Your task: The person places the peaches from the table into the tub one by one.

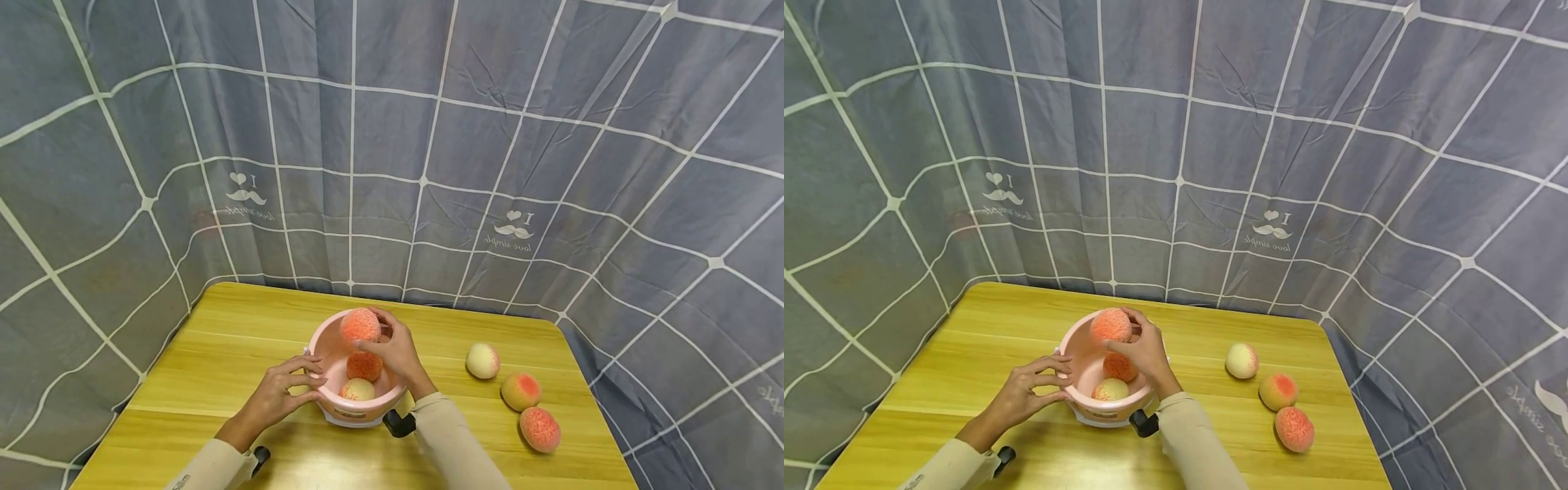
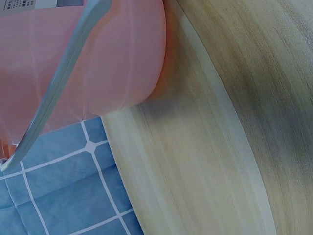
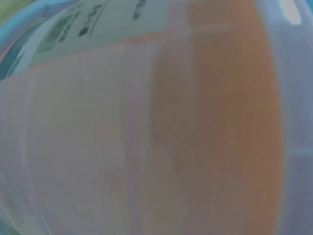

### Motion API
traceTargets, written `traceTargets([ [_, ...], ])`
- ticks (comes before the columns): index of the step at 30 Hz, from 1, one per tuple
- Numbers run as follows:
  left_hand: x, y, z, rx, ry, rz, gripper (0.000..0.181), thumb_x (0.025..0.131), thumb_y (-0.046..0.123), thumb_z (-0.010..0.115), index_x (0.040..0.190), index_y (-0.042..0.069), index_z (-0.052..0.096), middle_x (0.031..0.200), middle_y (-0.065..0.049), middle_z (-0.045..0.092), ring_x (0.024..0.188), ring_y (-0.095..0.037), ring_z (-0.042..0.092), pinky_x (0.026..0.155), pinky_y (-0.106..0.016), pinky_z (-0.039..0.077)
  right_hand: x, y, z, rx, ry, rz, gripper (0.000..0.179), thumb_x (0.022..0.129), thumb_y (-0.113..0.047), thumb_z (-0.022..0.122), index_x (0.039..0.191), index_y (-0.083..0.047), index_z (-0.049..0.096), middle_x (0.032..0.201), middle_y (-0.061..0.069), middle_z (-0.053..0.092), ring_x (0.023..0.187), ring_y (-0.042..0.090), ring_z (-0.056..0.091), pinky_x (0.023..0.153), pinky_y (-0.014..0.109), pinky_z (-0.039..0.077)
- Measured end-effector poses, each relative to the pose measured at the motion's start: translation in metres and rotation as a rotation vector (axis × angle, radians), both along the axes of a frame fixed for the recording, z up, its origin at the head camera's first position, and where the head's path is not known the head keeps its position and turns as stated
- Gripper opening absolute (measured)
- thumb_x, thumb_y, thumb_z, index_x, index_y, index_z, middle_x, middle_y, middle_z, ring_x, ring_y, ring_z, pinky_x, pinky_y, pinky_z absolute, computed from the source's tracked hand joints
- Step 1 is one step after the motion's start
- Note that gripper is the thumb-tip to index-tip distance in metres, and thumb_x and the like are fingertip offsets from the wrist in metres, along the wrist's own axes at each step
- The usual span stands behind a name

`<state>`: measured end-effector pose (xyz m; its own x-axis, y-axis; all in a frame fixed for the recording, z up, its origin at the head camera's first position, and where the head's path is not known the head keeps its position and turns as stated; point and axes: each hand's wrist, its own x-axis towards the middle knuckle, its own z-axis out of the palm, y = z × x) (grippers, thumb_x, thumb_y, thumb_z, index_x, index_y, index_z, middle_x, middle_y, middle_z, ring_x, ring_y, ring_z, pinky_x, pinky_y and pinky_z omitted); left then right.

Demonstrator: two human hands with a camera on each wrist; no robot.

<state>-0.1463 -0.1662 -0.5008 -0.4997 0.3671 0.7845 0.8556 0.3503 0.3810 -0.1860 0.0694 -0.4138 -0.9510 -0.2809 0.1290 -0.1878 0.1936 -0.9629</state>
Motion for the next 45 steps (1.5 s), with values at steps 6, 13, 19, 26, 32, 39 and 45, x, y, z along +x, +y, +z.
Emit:
traceTargets([
  [6,0.000,0.001,0.000,0.002,0.001,-0.003,0.020,0.080,0.025,0.075,0.090,0.009,0.078,0.101,-0.004,0.067,0.102,-0.033,0.063,0.112,-0.022,0.037,0.002,-0.005,-0.003,0.009,-0.024,-0.011,0.060,0.081,-0.004,0.076,0.135,0.002,0.052,0.121,0.019,0.059,0.104,0.027,0.059,0.091,0.038,0.058],
  [13,0.000,0.001,0.000,0.001,0.001,-0.002,0.019,0.079,0.025,0.075,0.089,0.009,0.078,0.101,-0.004,0.067,0.102,-0.034,0.063,0.112,-0.023,0.037,0.004,-0.009,-0.005,0.008,0.003,0.019,0.057,0.081,-0.002,0.075,0.133,0.005,0.052,0.121,0.023,0.057,0.106,0.034,0.058,0.092,0.047,0.056],
  [19,0.000,0.002,0.001,-0.010,-0.014,-0.010,0.022,0.081,0.027,0.073,0.088,0.007,0.077,0.099,-0.006,0.067,0.101,-0.032,0.063,0.112,-0.020,0.036,0.004,-0.007,-0.009,-0.075,-0.034,0.044,0.055,0.084,-0.001,0.071,0.133,0.012,0.047,0.130,0.032,0.050,0.120,0.048,0.048,0.102,0.048,0.050],
  [26,-0.001,0.002,0.002,-0.004,-0.001,-0.022,0.025,0.084,0.028,0.070,0.087,0.003,0.077,0.096,-0.009,0.067,0.102,-0.032,0.063,0.111,-0.019,0.037,0.001,-0.004,-0.013,-0.118,-0.044,0.045,0.051,0.087,-0.001,0.069,0.132,0.012,0.049,0.133,0.032,0.048,0.122,0.049,0.047,0.104,0.047,0.048],
  [32,0.000,0.002,0.001,0.002,0.008,-0.027,0.024,0.083,0.026,0.071,0.088,0.003,0.077,0.096,-0.009,0.067,0.103,-0.031,0.063,0.111,-0.019,0.037,0.001,-0.002,-0.013,-0.109,-0.017,0.036,0.045,0.087,-0.002,0.069,0.128,0.009,0.054,0.131,0.031,0.051,0.119,0.049,0.050,0.102,0.042,0.051],
  [39,0.000,0.002,0.000,-0.008,-0.001,-0.013,0.022,0.083,0.027,0.071,0.090,0.008,0.078,0.096,-0.008,0.067,0.103,-0.031,0.063,0.111,-0.018,0.037,0.000,0.006,-0.011,-0.113,-0.019,0.049,0.044,0.089,0.001,0.066,0.128,0.014,0.050,0.131,0.033,0.049,0.119,0.049,0.050,0.100,0.036,0.053],
  [45,-0.001,0.001,0.000,-0.004,0.009,-0.013,0.025,0.084,0.029,0.069,0.089,0.006,0.077,0.096,-0.008,0.067,0.103,-0.032,0.063,0.110,-0.018,0.038,-0.001,0.012,-0.011,-0.109,-0.003,0.047,0.041,0.090,0.003,0.063,0.126,0.016,0.050,0.128,0.035,0.051,0.118,0.048,0.051,0.097,0.033,0.055],
])
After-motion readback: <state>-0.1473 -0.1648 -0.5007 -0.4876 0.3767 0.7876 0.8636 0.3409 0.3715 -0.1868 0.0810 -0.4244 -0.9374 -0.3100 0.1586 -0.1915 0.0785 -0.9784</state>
